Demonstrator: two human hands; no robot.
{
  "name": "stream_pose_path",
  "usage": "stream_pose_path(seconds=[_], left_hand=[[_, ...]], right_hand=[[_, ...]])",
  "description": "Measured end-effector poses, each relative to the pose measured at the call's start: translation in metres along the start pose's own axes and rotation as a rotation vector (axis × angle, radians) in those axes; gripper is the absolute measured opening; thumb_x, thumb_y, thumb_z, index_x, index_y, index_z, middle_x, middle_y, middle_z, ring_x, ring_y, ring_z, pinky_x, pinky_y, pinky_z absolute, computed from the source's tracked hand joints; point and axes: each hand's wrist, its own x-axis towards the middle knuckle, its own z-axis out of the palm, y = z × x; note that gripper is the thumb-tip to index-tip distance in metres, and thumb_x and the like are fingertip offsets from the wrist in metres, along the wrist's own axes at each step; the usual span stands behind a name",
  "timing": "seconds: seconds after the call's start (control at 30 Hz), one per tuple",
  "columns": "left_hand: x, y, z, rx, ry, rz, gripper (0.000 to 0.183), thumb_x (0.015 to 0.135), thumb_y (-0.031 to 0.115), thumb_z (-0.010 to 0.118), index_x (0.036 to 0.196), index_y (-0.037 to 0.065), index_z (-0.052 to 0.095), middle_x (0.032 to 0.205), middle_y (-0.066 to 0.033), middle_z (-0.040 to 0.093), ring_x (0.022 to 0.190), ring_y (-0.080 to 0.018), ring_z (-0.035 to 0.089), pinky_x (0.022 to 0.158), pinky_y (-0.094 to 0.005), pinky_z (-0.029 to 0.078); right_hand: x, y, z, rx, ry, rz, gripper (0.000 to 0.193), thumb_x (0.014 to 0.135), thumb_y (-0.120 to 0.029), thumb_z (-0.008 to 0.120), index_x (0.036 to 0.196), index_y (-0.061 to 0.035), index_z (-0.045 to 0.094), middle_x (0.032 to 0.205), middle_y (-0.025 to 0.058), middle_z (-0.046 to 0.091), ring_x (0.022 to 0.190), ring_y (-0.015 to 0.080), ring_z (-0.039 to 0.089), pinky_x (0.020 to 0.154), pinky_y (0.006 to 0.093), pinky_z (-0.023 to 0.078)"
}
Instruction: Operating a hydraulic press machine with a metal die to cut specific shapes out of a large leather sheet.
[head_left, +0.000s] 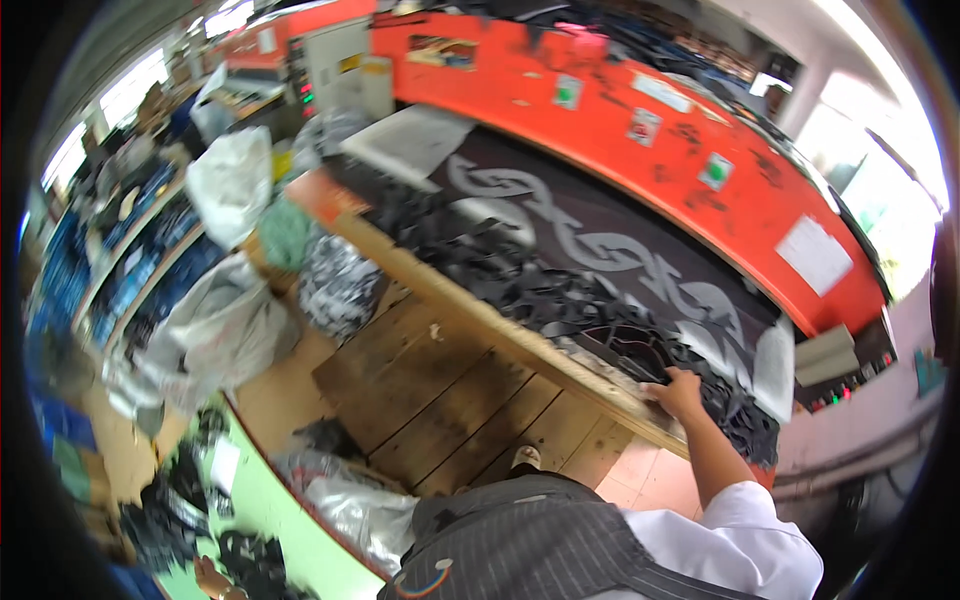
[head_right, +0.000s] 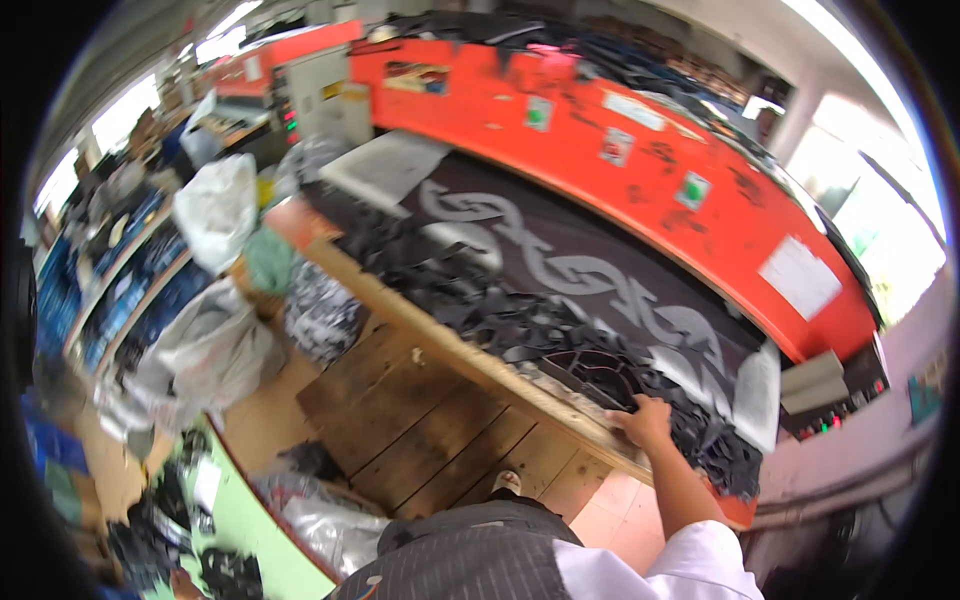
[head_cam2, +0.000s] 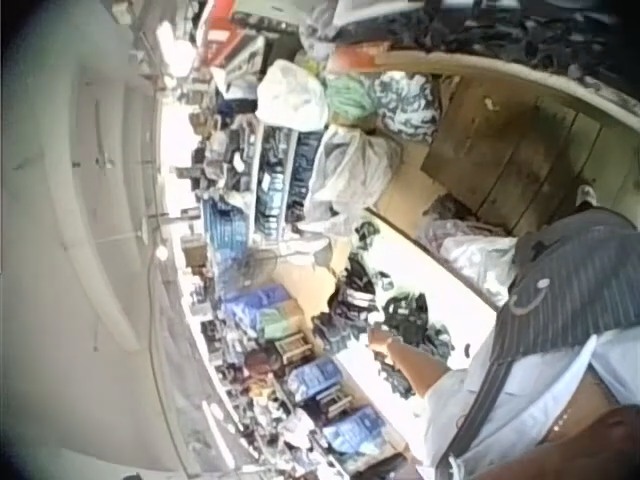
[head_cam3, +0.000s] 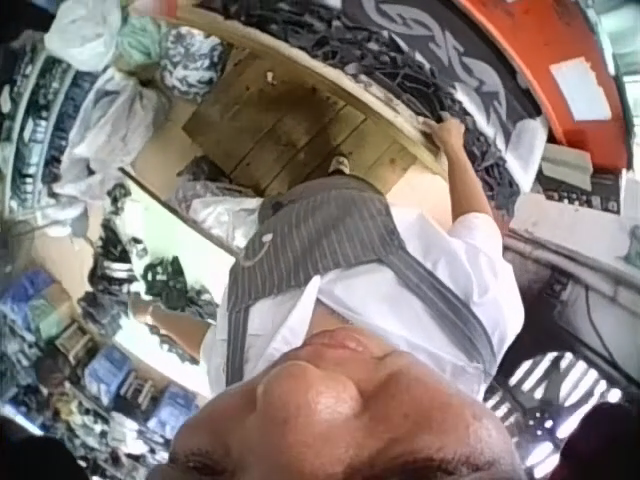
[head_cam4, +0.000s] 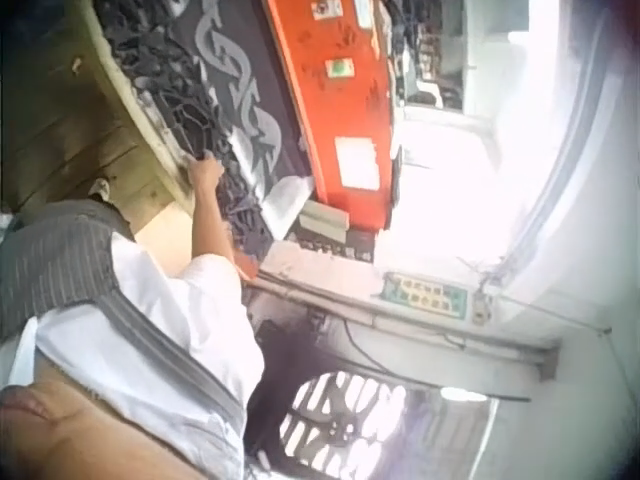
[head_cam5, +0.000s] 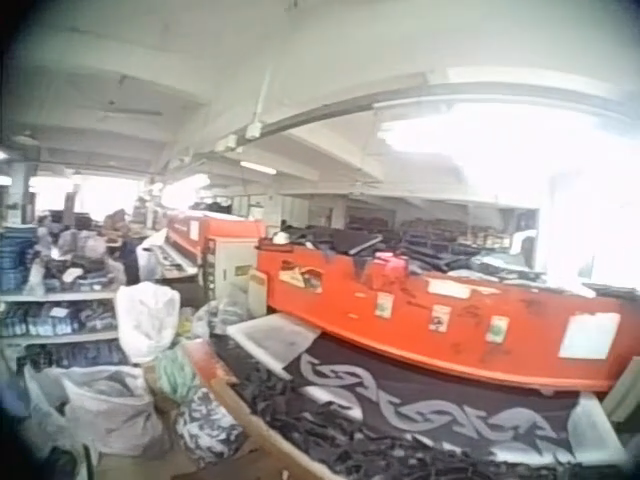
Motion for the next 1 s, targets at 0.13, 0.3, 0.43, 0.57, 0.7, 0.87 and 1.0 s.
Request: stream_pose_path(seconds=[0.13, 0.3, 0.43, 0.57, 0.7, 0.87, 1.0], left_hand=[[-0.050, 0.204, 0.206, -0.111, -0.517, -0.254, 0.046, 0.091, 0.043, 0.062, 0.081, -0.002, 0.068, 0.064, -0.0079, 0.060, 0.051, -0.0153, 0.052, 0.051, -0.0309, 0.046], [-0.121, 0.374, 0.304, -0.457, -0.768, 0.199, 0.034, 0.092, 0.030, 0.062, 0.099, -0.003, 0.065, 0.093, -0.0141, 0.062, 0.081, -0.0221, 0.058, 0.082, -0.0331, 0.048], [-0.189, 0.512, 0.340, -0.436, -1.124, 0.868, 0.041, 0.090, 0.020, 0.059, 0.125, -0.003, 0.058, 0.126, -0.0204, 0.056, 0.119, -0.0319, 0.052, 0.101, -0.0387, 0.041], [-0.285, 0.538, 0.323, -0.343, -1.436, 0.861, 0.041, 0.097, 0.027, 0.052, 0.128, 0.001, 0.056, 0.130, -0.0209, 0.056, 0.123, -0.0371, 0.049, 0.106, -0.0443, 0.038], [-0.301, 0.556, 0.339, -0.372, -1.612, 0.919, 0.045, 0.096, 0.036, 0.053, 0.128, 0.006, 0.058, 0.132, -0.0219, 0.053, 0.125, -0.0364, 0.048, 0.107, -0.0470, 0.037], [-0.247, 0.625, 0.282, -0.358, -2.348, 0.036, 0.051, 0.092, 0.055, 0.054, 0.122, 0.015, 0.066, 0.136, -0.0244, 0.048, 0.129, -0.0389, 0.043, 0.107, -0.0508, 0.035], [-0.216, 0.732, 0.291, -0.941, -1.688, 0.292, 0.046, 0.093, 0.042, 0.057, 0.109, 0.001, 0.067, 0.125, -0.0199, 0.058, 0.115, -0.0303, 0.056, 0.098, -0.0407, 0.043]], right_hand=[[-0.014, 0.015, -0.004, -0.105, 0.029, 0.016, 0.080, 0.071, -0.058, 0.074, 0.126, -0.0024, 0.058, 0.126, 0.0246, 0.053, 0.123, 0.0389, 0.044, 0.101, 0.0439, 0.042], [0.028, -0.005, -0.057, -0.132, -0.132, -0.356, 0.063, 0.077, -0.044, 0.074, 0.127, -0.0091, 0.057, 0.134, 0.0248, 0.048, 0.125, 0.0414, 0.045, 0.101, 0.0444, 0.043], [0.077, 0.001, -0.128, 0.134, 0.357, -0.385, 0.025, 0.086, -0.029, 0.065, 0.094, -0.0051, 0.067, 0.084, 0.0191, 0.067, 0.087, 0.0388, 0.064, 0.076, 0.0467, 0.050], [0.112, -0.011, -0.216, 0.214, 0.522, -0.362, 0.029, 0.088, -0.034, 0.064, 0.085, -0.0051, 0.066, 0.075, 0.0173, 0.065, 0.077, 0.0377, 0.064, 0.067, 0.0451, 0.049], [0.189, -0.039, -0.277, 0.271, 0.735, -0.600, 0.016, 0.085, -0.019, 0.068, 0.087, -0.0033, 0.064, 0.081, 0.0158, 0.065, 0.079, 0.0354, 0.064, 0.069, 0.0422, 0.050], [0.314, -0.075, -0.368, 0.248, 0.954, -0.699, 0.028, 0.088, -0.024, 0.068, 0.106, -0.0019, 0.065, 0.098, 0.0098, 0.067, 0.094, 0.0228, 0.063, 0.085, 0.0343, 0.049], [0.430, -0.115, -0.436, 0.023, 1.121, -0.508, 0.058, 0.084, -0.045, 0.067, 0.123, -0.0019, 0.060, 0.122, 0.0210, 0.061, 0.115, 0.0367, 0.058, 0.098, 0.0444, 0.044]])
